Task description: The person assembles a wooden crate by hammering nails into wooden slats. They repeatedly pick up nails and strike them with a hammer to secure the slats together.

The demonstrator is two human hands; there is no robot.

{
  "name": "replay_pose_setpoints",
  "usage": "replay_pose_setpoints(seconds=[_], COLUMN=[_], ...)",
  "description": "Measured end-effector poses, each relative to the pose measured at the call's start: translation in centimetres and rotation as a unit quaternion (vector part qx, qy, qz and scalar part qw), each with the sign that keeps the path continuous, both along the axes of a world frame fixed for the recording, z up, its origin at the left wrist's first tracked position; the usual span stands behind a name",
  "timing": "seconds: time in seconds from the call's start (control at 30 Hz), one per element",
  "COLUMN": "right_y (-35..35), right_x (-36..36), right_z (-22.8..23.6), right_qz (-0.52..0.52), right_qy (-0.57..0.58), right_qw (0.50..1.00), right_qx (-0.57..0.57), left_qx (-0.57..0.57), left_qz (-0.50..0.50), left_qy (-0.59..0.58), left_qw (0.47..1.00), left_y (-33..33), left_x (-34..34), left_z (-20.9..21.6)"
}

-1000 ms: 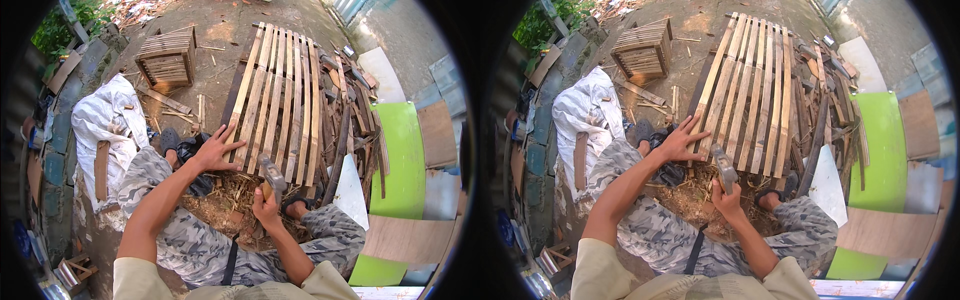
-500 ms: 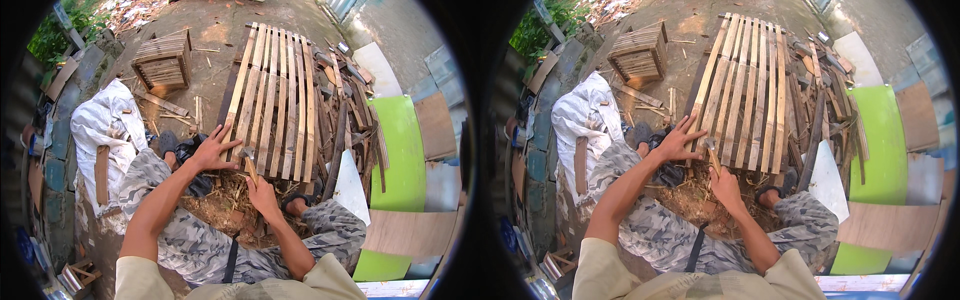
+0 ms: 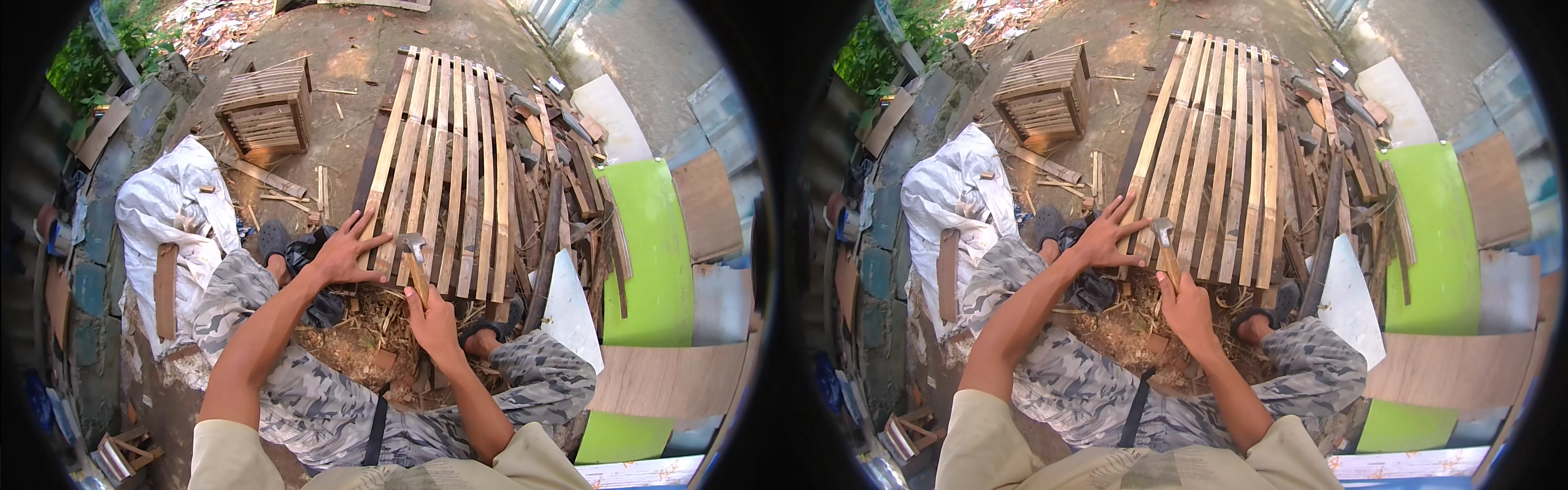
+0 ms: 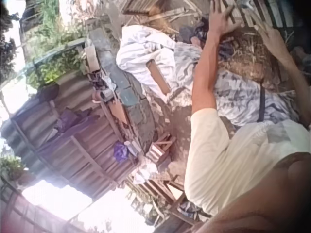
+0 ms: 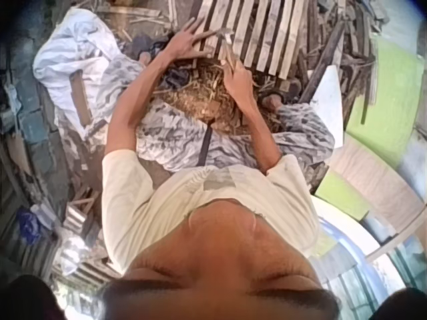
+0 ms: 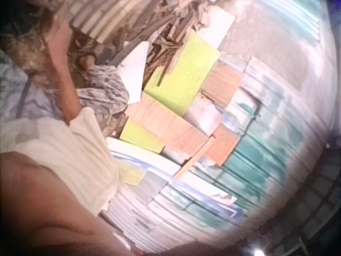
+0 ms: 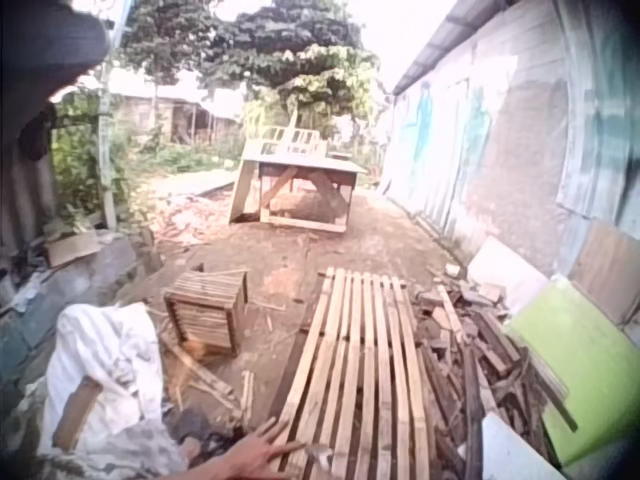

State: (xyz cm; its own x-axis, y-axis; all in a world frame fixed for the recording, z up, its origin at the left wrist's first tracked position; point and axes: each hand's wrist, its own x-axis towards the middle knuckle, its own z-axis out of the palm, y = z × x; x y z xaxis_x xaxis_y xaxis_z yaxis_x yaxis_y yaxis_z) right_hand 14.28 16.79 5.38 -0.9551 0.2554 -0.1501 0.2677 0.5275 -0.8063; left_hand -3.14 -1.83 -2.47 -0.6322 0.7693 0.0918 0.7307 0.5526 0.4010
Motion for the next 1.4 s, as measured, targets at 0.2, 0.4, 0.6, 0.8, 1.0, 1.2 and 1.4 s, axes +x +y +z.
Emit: replay_pose_setpoints(seconds=[0.2, 0.4, 0.6, 0.8, 1.0, 1.2, 1.4], right_y=[0.5, 1.6, 1.8, 4.1, 3.2, 0.5, -1.8], right_x=[-0.4, 0.6, 1.8, 2.3, 2.3, -1.2, -7.8], right_z=[-3.4, -2.9, -3.1, -5.4, -5.3, -3.5, -3.9], right_qz=[0.003, 0.014, -0.024, -0.075, -0.077, -0.016, 0.057], right_qy=[-0.025, -0.087, -0.045, -0.031, -0.014, 0.008, 0.157], right_qw=[0.999, 0.996, 0.999, 0.996, 0.997, 0.999, 0.972], right_qx=[0.029, 0.025, 0.001, -0.023, -0.027, 0.038, 0.165], left_qx=[0.008, -0.007, -0.012, -0.018, 0.007, 0.023, 0.046], left_qz=[-0.006, 0.011, 0.060, -0.008, -0.002, 0.042, 0.055], left_qy=[0.013, 0.010, -0.020, -0.059, -0.028, -0.007, -0.010], left_qw=[1.000, 1.000, 0.998, 0.998, 1.000, 0.999, 0.997], left_y=[0.5, 0.3, -0.3, -2.8, -3.4, -3.4, -3.1], left_x=[-0.4, -0.2, 1.0, -0.2, 0.2, 1.2, 1.4], left_z=[-0.3, -0.3, 0.0, 2.1, 1.4, 1.2, 1.6])
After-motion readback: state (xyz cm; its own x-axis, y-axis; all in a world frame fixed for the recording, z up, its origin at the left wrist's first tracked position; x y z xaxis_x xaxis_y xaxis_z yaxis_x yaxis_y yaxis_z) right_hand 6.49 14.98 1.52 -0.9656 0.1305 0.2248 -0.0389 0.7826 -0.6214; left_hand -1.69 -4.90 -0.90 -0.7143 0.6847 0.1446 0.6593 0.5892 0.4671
